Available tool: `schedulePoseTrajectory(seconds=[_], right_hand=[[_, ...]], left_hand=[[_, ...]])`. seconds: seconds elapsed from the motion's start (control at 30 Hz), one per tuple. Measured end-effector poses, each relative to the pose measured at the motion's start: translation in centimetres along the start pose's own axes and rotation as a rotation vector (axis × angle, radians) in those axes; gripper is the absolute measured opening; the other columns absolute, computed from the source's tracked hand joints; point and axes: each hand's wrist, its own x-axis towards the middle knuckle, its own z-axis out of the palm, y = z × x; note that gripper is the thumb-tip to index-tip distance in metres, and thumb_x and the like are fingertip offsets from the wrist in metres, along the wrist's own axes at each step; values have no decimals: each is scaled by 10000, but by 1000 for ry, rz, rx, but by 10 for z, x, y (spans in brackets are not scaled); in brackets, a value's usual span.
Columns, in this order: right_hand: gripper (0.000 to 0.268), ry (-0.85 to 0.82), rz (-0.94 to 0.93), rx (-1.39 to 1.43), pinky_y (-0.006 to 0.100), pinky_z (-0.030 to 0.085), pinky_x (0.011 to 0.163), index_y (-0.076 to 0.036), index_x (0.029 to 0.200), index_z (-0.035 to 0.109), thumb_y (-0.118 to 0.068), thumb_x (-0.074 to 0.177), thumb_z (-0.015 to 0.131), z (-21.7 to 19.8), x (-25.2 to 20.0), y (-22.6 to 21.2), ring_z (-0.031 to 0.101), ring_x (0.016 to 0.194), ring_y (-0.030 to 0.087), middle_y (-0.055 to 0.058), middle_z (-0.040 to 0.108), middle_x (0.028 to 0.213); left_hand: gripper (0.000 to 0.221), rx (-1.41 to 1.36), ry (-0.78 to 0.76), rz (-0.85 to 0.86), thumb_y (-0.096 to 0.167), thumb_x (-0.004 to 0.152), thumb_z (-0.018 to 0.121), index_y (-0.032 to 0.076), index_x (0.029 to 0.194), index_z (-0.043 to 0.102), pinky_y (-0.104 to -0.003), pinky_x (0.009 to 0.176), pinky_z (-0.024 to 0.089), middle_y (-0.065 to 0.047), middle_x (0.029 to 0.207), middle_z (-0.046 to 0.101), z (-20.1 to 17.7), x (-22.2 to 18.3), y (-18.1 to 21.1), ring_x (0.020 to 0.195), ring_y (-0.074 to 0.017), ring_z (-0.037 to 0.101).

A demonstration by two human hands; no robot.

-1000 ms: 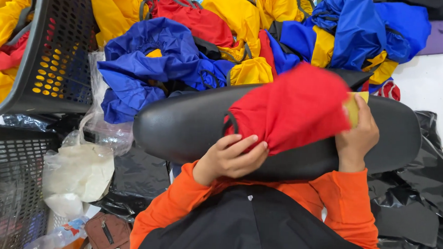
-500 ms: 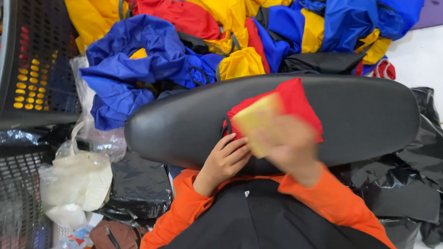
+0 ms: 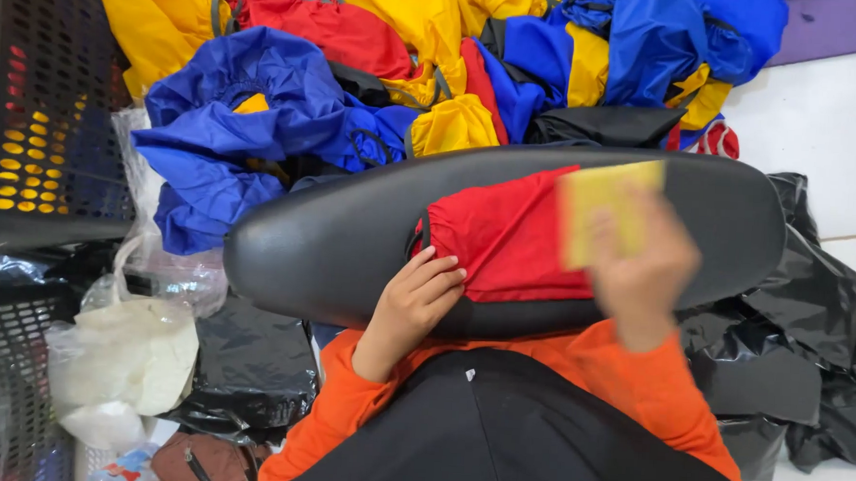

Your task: Cleaning fabric covers with a sponge, bagging them, and trimming loose threads with scissors.

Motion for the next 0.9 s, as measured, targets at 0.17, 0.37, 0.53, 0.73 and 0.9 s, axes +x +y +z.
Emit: schedulePoseTrajectory(seconds=[0.17, 0.37, 0.53, 0.73, 0.9], right_hand=[[356, -237, -182, 199, 359, 579, 700, -158, 1037, 766, -367, 772, 881, 49, -33, -51, 694, 755, 266, 47, 695, 813], [426, -215, -76, -201, 376, 562, 771, -77, 1070, 765, -441, 877, 871, 26, -29, 29, 705, 850, 285, 105, 711, 885], [536, -315, 157, -450, 509, 544, 659, -85, 1432, 736, -417, 1012, 772, -22, -23, 60, 699, 858, 391, 180, 702, 928], [842, -364, -67, -491, 694, 405, 1058, -209, 1602, 542, -367, 831, 839, -17, -8, 10, 298, 1521, 569, 287, 212, 1707], [993, -738, -331, -114, 832, 88, 1131, -299, 1538, 496, 8, 601, 618, 31, -17, -3, 498, 1407, 339, 103, 605, 1403]], left_hand=[[117, 69, -54, -14, 98, 989, 675, 70, 888, 727, -474, 1118, 502, -34, 976, 737, -12, 2, 4, 1074, -236, 716], [107, 79, -92, -76, 95, 1005, 653, 64, 925, 717, -466, 1119, 497, -43, 975, 730, -33, -1, -12, 1105, -239, 716], [449, 129, -205, -137, -175, 1002, 491, 79, 1355, 602, -596, 1096, 474, -129, 1029, 633, -43, 1, -12, 1274, -366, 641], [652, 186, -294, -230, 621, 866, 725, 88, 1238, 682, -786, 1109, 299, -195, 1177, 564, -27, 3, 15, 1372, -455, 474], [1046, 299, -187, -300, 867, 580, 695, 61, 1245, 661, -769, 1174, 173, -244, 1510, 463, -2, -9, 28, 1486, -504, 344]])
